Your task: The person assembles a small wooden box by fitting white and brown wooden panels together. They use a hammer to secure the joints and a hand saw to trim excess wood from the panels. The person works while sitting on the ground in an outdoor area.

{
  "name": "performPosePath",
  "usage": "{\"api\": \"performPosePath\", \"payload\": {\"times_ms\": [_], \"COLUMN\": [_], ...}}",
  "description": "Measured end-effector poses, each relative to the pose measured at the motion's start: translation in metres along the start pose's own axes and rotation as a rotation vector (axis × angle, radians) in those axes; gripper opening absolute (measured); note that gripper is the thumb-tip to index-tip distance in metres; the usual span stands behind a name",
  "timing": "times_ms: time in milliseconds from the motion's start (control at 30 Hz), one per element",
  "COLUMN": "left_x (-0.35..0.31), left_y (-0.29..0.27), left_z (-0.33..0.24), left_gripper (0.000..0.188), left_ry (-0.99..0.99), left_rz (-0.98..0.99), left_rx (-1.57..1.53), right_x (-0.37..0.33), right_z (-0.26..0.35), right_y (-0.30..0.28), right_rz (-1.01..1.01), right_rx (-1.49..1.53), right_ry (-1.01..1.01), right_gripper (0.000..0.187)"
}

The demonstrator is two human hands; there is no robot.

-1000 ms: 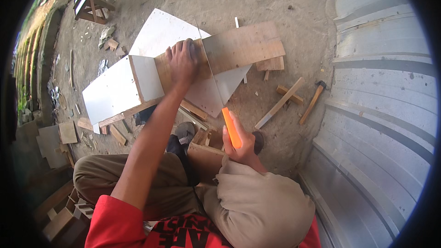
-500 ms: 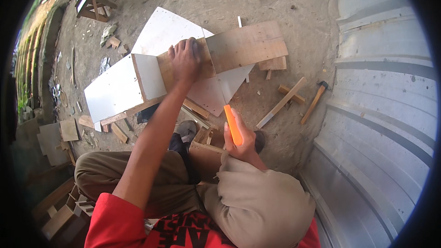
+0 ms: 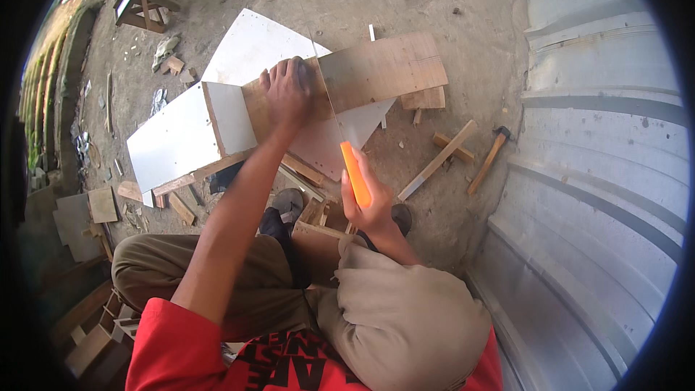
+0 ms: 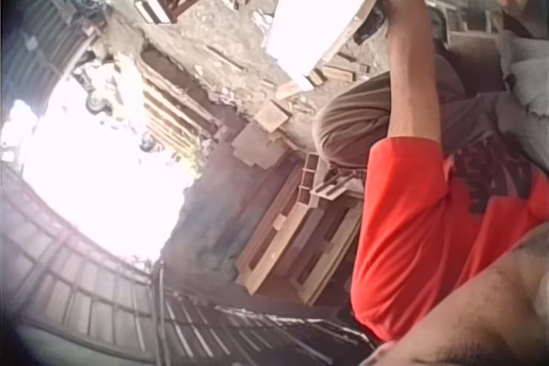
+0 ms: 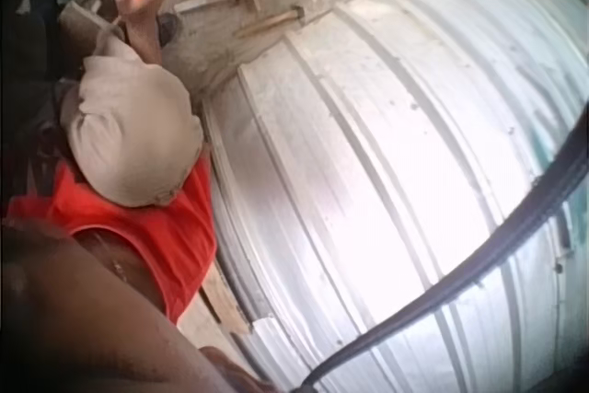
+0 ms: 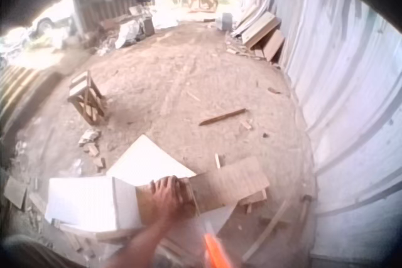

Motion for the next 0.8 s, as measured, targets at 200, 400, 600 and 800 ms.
{"api": "performPosePath", "payload": {"times_ms": [200,400,600,800], "left_x": [0.004,-0.001,0.000,-0.001], "left_y": [-0.001,-0.002,-0.004,-0.005], "left_z": [0.000,0.002,0.000,0.002], "left_gripper": [0.023,0.023,0.024,0.024], "left_ry": [-0.009,0.017,-0.008,-0.015], "left_rz": [0.022,0.003,0.020,0.046], "left_rx": [-0.004,-0.007,0.004,0.006], "right_x": [-0.021,0.016,-0.028,-0.006], "right_z": [0.001,-0.007,0.006,-0.003], "right_y": [-0.008,0.010,-0.012,0.005], "right_rz": [-0.004,-0.021,-0.003,-0.010], "right_rx": [-0.042,0.020,-0.038,-0.025], "right_ry": [-0.052,-0.011,-0.057,-0.024], "right_gripper": [0.046,0.044,0.043,0.043]}}
Point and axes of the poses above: each hand's wrist, its own x-axis towards the middle knuckle, its own y-axis out of the palm, z = x × y, the point moved 3 cm from there along x, towards the middle knuckle, and after that the axes turned 11 degrees about -y, right-handed, at the moved point
